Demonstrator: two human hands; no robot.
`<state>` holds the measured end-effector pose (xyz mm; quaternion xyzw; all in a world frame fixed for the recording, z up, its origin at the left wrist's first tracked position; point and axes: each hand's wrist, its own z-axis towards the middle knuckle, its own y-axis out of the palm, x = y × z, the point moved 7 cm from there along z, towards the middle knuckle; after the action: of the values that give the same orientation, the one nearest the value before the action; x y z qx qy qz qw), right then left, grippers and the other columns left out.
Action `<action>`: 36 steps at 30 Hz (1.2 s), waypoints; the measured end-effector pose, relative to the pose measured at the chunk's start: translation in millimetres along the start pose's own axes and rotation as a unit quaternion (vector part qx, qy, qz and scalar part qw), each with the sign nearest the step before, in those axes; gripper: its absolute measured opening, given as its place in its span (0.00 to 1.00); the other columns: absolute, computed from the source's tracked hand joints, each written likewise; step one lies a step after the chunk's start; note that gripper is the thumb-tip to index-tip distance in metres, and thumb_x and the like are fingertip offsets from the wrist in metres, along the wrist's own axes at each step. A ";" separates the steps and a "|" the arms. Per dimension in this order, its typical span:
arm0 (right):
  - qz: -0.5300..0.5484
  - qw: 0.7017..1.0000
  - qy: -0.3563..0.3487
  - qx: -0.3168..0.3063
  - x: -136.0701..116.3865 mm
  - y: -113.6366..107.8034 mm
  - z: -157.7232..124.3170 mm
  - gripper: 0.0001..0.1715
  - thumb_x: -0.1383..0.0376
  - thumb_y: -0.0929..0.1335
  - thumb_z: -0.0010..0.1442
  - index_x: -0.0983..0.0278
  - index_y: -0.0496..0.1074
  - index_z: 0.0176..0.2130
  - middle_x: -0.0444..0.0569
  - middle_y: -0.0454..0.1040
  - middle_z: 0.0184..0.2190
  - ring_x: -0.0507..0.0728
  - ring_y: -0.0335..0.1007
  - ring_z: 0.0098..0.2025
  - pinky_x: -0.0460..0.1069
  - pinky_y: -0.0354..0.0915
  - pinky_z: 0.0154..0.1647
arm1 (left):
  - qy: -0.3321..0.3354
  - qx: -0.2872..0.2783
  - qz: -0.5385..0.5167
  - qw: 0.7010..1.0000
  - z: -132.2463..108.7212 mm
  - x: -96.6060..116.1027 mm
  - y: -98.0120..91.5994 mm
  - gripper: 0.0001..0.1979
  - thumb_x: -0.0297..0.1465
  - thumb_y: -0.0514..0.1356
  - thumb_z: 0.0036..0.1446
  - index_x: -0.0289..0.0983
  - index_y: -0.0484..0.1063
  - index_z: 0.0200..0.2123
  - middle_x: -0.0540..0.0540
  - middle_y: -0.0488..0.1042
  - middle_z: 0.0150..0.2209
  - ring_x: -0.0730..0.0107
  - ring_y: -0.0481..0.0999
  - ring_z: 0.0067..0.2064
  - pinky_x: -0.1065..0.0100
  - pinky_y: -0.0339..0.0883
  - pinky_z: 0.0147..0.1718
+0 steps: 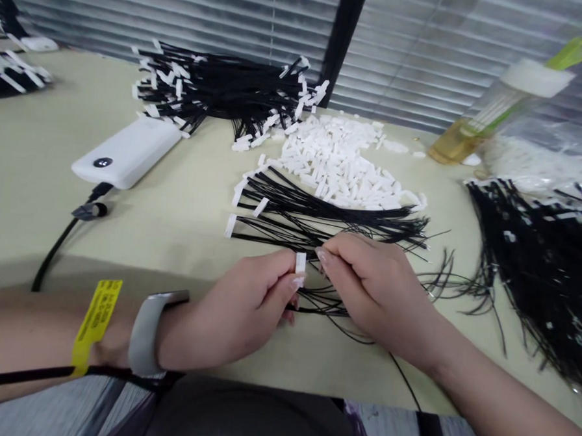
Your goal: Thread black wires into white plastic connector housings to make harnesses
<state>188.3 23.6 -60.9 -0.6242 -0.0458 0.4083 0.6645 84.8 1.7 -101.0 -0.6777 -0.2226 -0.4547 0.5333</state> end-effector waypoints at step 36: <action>0.072 0.997 0.002 -0.040 2.2 3.4 10.0 0.10 0.68 0.59 0.60 0.65 0.62 0.27 0.42 0.63 0.23 0.47 0.57 0.27 0.43 0.52 0.28 | -0.035 -0.029 -0.051 0.998 3.7 -6.2 0.0 0.10 0.30 0.44 0.60 0.38 0.61 0.28 0.53 0.66 0.24 0.75 0.69 0.25 0.72 0.63 0.25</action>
<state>182.5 32.5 -62.7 -0.6531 -0.0153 0.4516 0.6076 83.2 6.2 -106.3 -0.6957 -0.2623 -0.4639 0.4817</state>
